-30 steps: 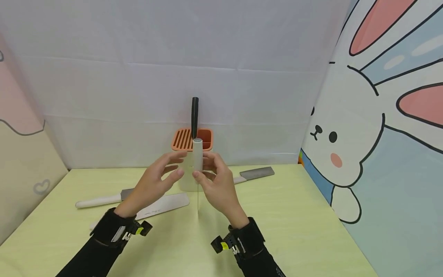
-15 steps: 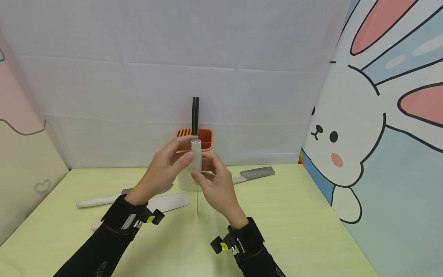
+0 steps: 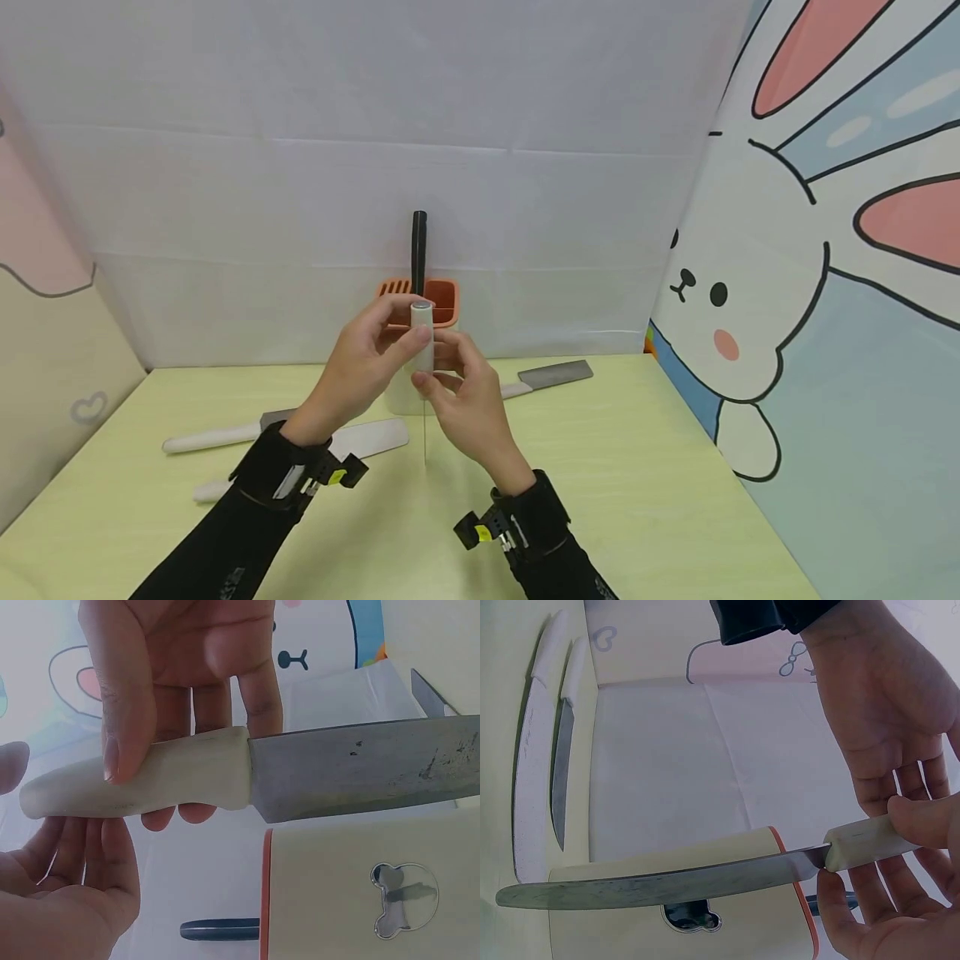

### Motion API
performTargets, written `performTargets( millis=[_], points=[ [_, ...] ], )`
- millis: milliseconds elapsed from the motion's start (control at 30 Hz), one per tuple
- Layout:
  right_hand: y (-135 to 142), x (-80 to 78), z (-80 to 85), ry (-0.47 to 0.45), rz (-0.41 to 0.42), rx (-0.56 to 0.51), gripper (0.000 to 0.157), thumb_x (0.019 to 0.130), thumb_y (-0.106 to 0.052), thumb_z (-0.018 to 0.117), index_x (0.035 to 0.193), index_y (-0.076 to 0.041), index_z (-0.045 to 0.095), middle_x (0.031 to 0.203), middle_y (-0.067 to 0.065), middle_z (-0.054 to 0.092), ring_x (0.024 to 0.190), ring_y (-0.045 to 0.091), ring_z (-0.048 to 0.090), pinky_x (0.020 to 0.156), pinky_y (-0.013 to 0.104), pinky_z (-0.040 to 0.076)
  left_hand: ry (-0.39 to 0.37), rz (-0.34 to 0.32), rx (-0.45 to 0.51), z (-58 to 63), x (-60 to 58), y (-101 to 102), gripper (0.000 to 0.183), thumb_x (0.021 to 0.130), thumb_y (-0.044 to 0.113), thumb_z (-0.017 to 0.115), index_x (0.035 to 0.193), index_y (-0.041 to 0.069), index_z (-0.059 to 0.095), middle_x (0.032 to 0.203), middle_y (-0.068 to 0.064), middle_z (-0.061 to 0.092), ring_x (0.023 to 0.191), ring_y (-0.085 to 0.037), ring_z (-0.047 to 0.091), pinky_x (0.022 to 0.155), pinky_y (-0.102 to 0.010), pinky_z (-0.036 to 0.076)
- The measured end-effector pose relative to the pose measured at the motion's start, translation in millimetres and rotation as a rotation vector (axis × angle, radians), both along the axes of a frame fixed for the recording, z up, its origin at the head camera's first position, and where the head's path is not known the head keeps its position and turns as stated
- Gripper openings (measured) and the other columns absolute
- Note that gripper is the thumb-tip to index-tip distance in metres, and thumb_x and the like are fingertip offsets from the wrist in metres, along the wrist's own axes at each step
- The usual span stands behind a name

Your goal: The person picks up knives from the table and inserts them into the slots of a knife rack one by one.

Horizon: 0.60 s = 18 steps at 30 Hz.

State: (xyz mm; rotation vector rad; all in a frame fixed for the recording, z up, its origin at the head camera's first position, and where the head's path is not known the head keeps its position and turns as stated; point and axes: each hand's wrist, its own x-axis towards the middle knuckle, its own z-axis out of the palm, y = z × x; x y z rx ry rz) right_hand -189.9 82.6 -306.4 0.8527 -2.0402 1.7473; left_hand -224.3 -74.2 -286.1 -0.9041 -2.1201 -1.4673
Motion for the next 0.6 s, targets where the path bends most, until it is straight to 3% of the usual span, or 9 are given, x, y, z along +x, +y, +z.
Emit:
performTargets(
  millis=[600],
  points=[
    [0.9, 0.7, 0.5, -0.011, -0.006, 0.006, 0.042, 0.087, 0.005, 0.065, 0.125, -0.002, 0.049, 0.107, 0.018, 0.053, 0.094, 0.030, 0.056, 0.087, 0.045, 0.051, 0.023, 0.062, 0.013, -1.6, -0.4, 3.9, 0.033, 0.093, 0.025, 0.066, 0.122, 0.012, 0.056, 0.104, 0.000, 0.058, 0.097, -0.012, 0.054, 0.087, -0.035, 0.050]
  ],
)
